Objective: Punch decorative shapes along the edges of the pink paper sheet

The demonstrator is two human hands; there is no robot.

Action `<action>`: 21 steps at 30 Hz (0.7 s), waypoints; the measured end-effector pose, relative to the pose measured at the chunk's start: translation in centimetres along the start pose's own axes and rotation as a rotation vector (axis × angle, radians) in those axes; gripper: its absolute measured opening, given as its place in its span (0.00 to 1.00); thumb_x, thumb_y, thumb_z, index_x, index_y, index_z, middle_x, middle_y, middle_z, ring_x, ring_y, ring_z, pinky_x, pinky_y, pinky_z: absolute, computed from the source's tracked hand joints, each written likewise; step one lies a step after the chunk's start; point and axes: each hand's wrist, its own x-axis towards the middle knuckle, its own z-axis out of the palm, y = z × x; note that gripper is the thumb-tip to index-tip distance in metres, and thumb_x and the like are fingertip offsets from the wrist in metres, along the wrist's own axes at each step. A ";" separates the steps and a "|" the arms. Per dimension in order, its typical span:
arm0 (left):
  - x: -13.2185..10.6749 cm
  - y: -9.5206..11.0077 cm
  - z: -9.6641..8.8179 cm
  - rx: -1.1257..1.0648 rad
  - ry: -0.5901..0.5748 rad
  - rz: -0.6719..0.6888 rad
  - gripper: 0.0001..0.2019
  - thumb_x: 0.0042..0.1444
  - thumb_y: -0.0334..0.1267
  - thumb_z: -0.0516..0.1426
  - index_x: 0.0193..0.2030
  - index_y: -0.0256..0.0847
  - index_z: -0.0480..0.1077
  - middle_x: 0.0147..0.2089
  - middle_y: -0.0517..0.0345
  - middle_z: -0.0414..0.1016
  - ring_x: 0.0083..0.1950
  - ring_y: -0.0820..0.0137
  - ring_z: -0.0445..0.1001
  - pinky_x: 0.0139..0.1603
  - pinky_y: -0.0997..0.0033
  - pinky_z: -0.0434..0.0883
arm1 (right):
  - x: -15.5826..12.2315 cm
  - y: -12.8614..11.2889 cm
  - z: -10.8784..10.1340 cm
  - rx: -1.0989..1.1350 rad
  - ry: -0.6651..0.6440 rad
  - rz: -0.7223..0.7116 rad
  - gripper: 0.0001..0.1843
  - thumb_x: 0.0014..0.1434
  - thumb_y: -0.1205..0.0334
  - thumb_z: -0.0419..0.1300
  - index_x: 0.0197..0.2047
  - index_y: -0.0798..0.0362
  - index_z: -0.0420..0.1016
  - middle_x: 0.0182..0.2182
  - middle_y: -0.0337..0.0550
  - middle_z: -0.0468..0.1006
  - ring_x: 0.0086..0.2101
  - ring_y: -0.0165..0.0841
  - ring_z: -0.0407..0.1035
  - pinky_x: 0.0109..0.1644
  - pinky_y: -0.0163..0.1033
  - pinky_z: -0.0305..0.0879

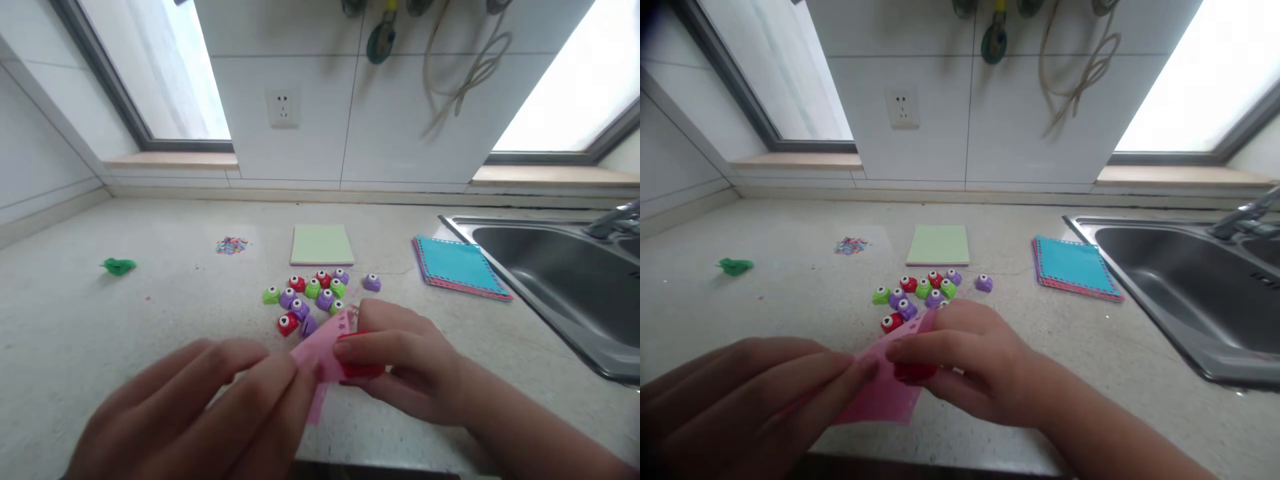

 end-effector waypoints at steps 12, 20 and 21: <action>0.2 0.5 1.1 0.083 0.104 0.052 0.13 0.63 0.26 0.55 0.49 0.37 0.78 0.45 0.62 0.81 0.45 0.70 0.75 0.48 0.69 0.70 | -1.3 0.0 1.5 0.198 0.078 0.295 0.28 0.60 0.75 0.62 0.60 0.44 0.67 0.45 0.44 0.77 0.44 0.34 0.75 0.50 0.43 0.72; -0.8 -0.3 3.1 0.074 0.078 0.066 0.12 0.64 0.25 0.55 0.50 0.35 0.78 0.45 0.57 0.79 0.45 0.67 0.73 0.46 0.65 0.69 | -1.6 1.2 2.8 0.635 0.067 0.529 0.27 0.69 0.73 0.53 0.65 0.39 0.56 0.43 0.40 0.75 0.39 0.30 0.79 0.45 0.42 0.76; -0.9 -0.4 3.4 0.068 0.069 0.061 0.13 0.65 0.26 0.54 0.50 0.35 0.77 0.45 0.57 0.79 0.45 0.67 0.72 0.46 0.65 0.68 | -1.5 1.4 3.1 0.689 0.088 0.550 0.28 0.69 0.72 0.54 0.66 0.40 0.53 0.42 0.39 0.76 0.39 0.30 0.79 0.45 0.42 0.76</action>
